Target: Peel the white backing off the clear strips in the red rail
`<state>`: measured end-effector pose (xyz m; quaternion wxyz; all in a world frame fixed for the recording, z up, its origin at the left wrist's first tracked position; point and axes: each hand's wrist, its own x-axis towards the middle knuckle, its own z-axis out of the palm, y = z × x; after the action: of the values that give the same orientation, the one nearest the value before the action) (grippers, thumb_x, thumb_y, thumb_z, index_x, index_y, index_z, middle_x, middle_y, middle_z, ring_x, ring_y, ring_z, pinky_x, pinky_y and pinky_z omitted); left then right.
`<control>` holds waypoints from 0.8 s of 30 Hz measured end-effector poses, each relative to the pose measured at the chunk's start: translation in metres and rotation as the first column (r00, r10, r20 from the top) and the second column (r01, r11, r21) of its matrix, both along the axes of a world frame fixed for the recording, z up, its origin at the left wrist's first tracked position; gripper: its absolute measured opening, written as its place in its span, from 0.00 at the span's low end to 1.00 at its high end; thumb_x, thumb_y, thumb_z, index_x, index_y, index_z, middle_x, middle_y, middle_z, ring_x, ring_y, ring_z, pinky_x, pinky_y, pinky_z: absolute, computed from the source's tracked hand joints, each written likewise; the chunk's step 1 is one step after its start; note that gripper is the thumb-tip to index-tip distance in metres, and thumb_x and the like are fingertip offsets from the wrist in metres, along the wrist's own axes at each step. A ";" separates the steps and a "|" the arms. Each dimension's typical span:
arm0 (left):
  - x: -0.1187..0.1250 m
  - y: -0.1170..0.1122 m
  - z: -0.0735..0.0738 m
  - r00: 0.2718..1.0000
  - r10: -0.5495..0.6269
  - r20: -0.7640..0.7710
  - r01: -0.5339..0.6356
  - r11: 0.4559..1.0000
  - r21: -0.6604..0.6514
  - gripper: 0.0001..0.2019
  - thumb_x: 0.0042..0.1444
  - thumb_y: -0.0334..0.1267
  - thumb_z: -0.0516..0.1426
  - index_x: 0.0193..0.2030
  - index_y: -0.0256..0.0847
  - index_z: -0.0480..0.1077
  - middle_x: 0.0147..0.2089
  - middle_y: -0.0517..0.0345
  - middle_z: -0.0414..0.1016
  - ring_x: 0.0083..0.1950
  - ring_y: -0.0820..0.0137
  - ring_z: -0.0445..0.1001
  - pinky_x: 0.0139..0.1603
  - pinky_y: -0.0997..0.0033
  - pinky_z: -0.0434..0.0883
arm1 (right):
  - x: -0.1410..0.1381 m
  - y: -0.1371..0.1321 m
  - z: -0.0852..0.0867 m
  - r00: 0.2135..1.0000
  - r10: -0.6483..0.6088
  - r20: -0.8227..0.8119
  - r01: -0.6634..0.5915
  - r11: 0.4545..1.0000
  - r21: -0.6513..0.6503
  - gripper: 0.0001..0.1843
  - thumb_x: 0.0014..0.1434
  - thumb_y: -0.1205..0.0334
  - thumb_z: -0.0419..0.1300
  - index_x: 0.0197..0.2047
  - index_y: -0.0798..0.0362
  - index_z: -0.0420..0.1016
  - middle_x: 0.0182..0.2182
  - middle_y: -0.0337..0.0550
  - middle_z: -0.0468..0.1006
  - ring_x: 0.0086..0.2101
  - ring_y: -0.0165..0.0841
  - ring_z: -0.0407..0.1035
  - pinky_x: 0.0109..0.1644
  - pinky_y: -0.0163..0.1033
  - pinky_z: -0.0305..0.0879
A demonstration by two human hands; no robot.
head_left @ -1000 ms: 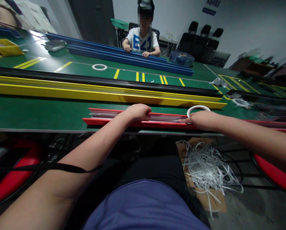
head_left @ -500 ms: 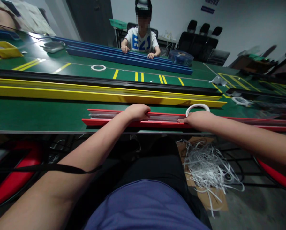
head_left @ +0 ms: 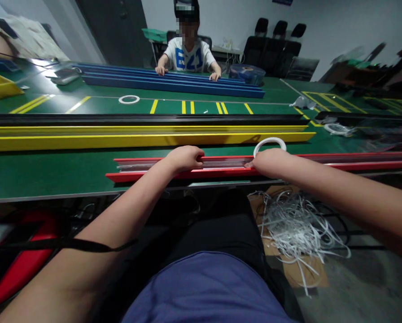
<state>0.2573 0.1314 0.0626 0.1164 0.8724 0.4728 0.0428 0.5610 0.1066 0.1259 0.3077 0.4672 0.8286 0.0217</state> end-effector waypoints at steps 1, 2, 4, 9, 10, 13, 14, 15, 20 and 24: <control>0.000 0.000 0.000 1.000 -0.006 -0.006 0.006 1.000 -0.004 0.11 0.58 0.47 0.58 0.41 0.47 0.78 0.40 0.56 0.82 0.35 0.67 0.74 0.31 0.68 0.59 | -0.004 -0.001 0.001 0.999 -0.023 0.049 0.023 1.000 -0.007 0.22 0.69 0.54 0.55 0.56 0.53 0.84 0.39 0.62 0.82 0.36 0.47 0.77 0.44 0.50 0.72; 0.001 0.001 0.001 1.000 -0.015 -0.015 0.015 1.000 -0.007 0.11 0.58 0.46 0.58 0.41 0.46 0.78 0.40 0.56 0.82 0.35 0.67 0.74 0.31 0.68 0.59 | -0.009 -0.003 0.003 0.994 -0.043 0.098 0.044 0.999 -0.013 0.20 0.67 0.57 0.57 0.56 0.53 0.83 0.42 0.61 0.83 0.38 0.46 0.78 0.44 0.50 0.73; 0.002 0.002 0.002 0.998 -0.037 -0.042 0.037 0.999 -0.012 0.10 0.58 0.45 0.57 0.39 0.46 0.77 0.40 0.56 0.82 0.35 0.67 0.74 0.31 0.68 0.59 | -0.017 -0.009 0.007 0.988 -0.054 0.142 0.057 0.998 -0.021 0.20 0.64 0.65 0.59 0.56 0.54 0.83 0.46 0.62 0.82 0.40 0.47 0.79 0.46 0.50 0.73; 0.011 0.002 0.005 0.989 -0.062 -0.135 0.067 0.997 0.037 0.09 0.58 0.46 0.56 0.36 0.46 0.75 0.39 0.56 0.81 0.35 0.67 0.73 0.30 0.67 0.56 | -0.020 -0.018 0.009 0.992 -0.067 0.111 0.067 0.998 0.010 0.22 0.60 0.74 0.55 0.54 0.60 0.83 0.46 0.65 0.82 0.43 0.48 0.78 0.48 0.49 0.73; 0.014 0.002 0.006 0.986 -0.068 -0.151 0.076 0.996 0.050 0.09 0.58 0.46 0.56 0.36 0.47 0.75 0.39 0.56 0.81 0.35 0.66 0.73 0.29 0.67 0.55 | -0.018 -0.018 0.007 0.993 -0.071 0.099 0.070 0.997 0.017 0.22 0.60 0.74 0.55 0.54 0.60 0.83 0.46 0.64 0.82 0.43 0.48 0.78 0.47 0.49 0.73; 0.021 0.003 0.009 0.978 -0.110 -0.179 0.124 0.990 0.070 0.08 0.57 0.45 0.56 0.37 0.47 0.75 0.41 0.55 0.82 0.37 0.66 0.74 0.30 0.67 0.54 | -0.010 -0.016 0.001 0.996 -0.064 0.055 0.062 0.998 0.028 0.23 0.61 0.75 0.53 0.54 0.59 0.83 0.46 0.64 0.81 0.42 0.49 0.79 0.46 0.51 0.74; 0.023 0.004 0.009 0.975 -0.124 -0.185 0.139 0.988 0.067 0.08 0.57 0.44 0.56 0.38 0.47 0.75 0.42 0.55 0.82 0.37 0.66 0.74 0.30 0.67 0.55 | -0.009 -0.015 -0.001 0.997 -0.060 0.043 0.059 0.998 0.030 0.23 0.60 0.75 0.53 0.54 0.59 0.83 0.46 0.64 0.81 0.42 0.50 0.79 0.46 0.52 0.74; 0.024 0.005 0.010 0.972 -0.134 -0.191 0.148 0.987 0.062 0.08 0.57 0.44 0.56 0.39 0.48 0.75 0.43 0.55 0.82 0.37 0.66 0.74 0.30 0.67 0.55 | -0.007 -0.015 -0.002 0.998 -0.058 0.033 0.057 0.998 0.030 0.23 0.60 0.75 0.53 0.53 0.60 0.83 0.46 0.64 0.81 0.43 0.51 0.79 0.47 0.52 0.74; 0.029 0.009 0.008 0.969 -0.148 -0.196 0.159 0.987 0.038 0.09 0.57 0.44 0.56 0.40 0.48 0.75 0.42 0.56 0.81 0.35 0.66 0.72 0.31 0.66 0.55 | -0.010 -0.019 0.000 0.995 -0.099 0.004 0.098 0.994 0.037 0.23 0.61 0.76 0.53 0.53 0.62 0.83 0.48 0.65 0.81 0.45 0.50 0.78 0.50 0.50 0.73; 0.039 0.012 0.003 0.976 -0.160 -0.150 0.170 0.984 0.056 0.08 0.59 0.43 0.55 0.39 0.47 0.74 0.41 0.56 0.81 0.35 0.67 0.72 0.31 0.67 0.55 | -0.012 -0.017 -0.002 0.990 -0.143 0.001 0.143 0.990 0.019 0.23 0.61 0.75 0.55 0.56 0.58 0.83 0.50 0.62 0.81 0.47 0.50 0.77 0.53 0.52 0.72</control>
<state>0.2958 0.1429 0.0653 0.0547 0.9130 0.4041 -0.0144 0.5485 0.0896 0.1243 0.3051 0.5283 0.7923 0.0079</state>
